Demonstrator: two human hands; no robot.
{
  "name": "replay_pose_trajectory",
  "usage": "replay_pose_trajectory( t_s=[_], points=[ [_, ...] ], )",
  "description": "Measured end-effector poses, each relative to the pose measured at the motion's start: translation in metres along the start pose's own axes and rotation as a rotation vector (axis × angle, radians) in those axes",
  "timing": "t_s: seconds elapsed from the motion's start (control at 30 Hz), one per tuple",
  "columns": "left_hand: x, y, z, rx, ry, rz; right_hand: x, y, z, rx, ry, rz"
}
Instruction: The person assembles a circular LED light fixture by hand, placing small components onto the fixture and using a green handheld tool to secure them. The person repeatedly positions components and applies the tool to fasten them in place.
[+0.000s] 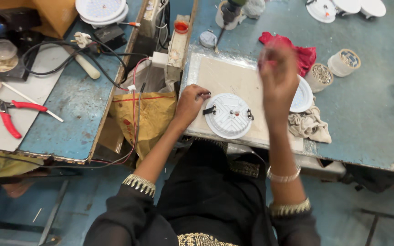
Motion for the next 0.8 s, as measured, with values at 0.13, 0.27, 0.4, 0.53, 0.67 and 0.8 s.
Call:
replay_pose_trajectory(
  t_s=[0.13, 0.27, 0.4, 0.53, 0.67, 0.8],
  points=[
    [-0.016, -0.004, -0.012, -0.003, -0.176, -0.040, 0.005, -0.106, 0.041, 0.135, -0.165, -0.062],
    [-0.015, 0.002, -0.013, -0.026, -0.179, -0.022, -0.004, -0.158, 0.069, -0.113, -0.777, -0.172],
    [-0.010, -0.001, -0.012, -0.022, -0.091, -0.032, 0.000, -0.171, 0.051, -0.104, -0.535, -0.250],
    [-0.009, -0.002, -0.012, 0.016, -0.093, -0.040, -0.019, -0.167, 0.023, 0.033, -0.425, -0.312],
    [-0.009, -0.002, -0.013, 0.064, -0.063, -0.041, -0.034, -0.138, 0.018, -0.078, -0.608, -0.166],
    [-0.005, -0.002, -0.012, 0.037, -0.041, 0.004, -0.050, -0.111, 0.022, -0.087, -0.640, -0.121]
  ],
)
Point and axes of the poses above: each hand's wrist, its own y-axis away from the middle knuckle, its own x-axis out of the back of the hand, z = x × y, the point moved 6 cm from there along -y, towards the middle knuckle, and after that the axes turned 8 degrees about x, right-handed, at the moved point
